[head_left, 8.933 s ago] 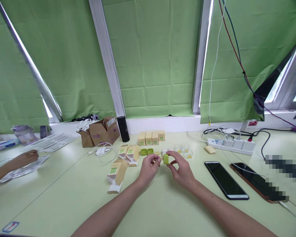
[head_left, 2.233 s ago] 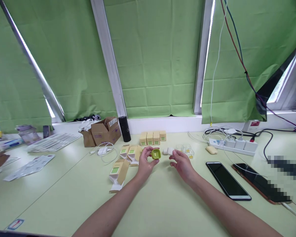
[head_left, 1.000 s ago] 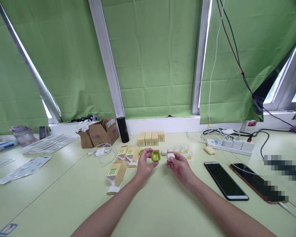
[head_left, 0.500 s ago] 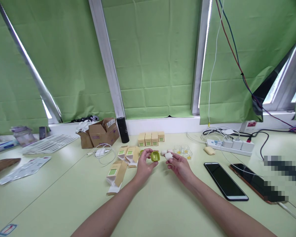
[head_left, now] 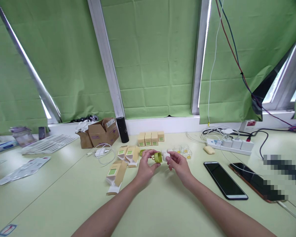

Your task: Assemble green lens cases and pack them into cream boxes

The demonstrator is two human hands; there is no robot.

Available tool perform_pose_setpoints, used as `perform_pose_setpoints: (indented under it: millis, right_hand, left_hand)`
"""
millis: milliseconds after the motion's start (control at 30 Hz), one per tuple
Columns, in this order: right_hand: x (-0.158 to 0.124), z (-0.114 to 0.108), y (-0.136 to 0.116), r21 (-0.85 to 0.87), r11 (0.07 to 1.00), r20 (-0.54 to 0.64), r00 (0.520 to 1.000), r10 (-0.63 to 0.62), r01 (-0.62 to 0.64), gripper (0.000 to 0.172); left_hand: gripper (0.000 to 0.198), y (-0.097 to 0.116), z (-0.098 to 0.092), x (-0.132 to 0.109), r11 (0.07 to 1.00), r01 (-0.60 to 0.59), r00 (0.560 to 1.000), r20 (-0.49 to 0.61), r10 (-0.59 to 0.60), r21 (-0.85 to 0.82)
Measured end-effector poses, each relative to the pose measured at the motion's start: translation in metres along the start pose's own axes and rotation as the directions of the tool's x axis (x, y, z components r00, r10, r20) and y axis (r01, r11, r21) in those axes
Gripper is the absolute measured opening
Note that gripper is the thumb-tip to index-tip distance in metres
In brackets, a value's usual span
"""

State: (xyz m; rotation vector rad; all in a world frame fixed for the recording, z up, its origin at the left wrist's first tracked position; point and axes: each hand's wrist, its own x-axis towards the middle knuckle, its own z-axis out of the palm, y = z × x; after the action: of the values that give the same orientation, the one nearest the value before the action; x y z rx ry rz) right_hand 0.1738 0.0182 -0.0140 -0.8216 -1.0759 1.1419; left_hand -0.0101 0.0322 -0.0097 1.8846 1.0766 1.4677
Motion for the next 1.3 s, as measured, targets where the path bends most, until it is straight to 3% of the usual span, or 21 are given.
perform_pose_setpoints:
  millis: [333,1300]
  right_hand:
    - [-0.001,-0.002,0.001,-0.173,0.977,0.043,0.992,-0.116,0.121,0.049]
    - [-0.006,0.001,-0.001,-0.24,0.966,0.06,0.995,-0.083,0.095,0.052]
  left_hand:
    - [0.047,0.009,0.0,-0.002,1.0,0.002,1.0,0.022,-0.002,0.023]
    - [0.044,0.017,0.004,-0.008,1.0,-0.001,0.998,0.06,0.001,-0.008]
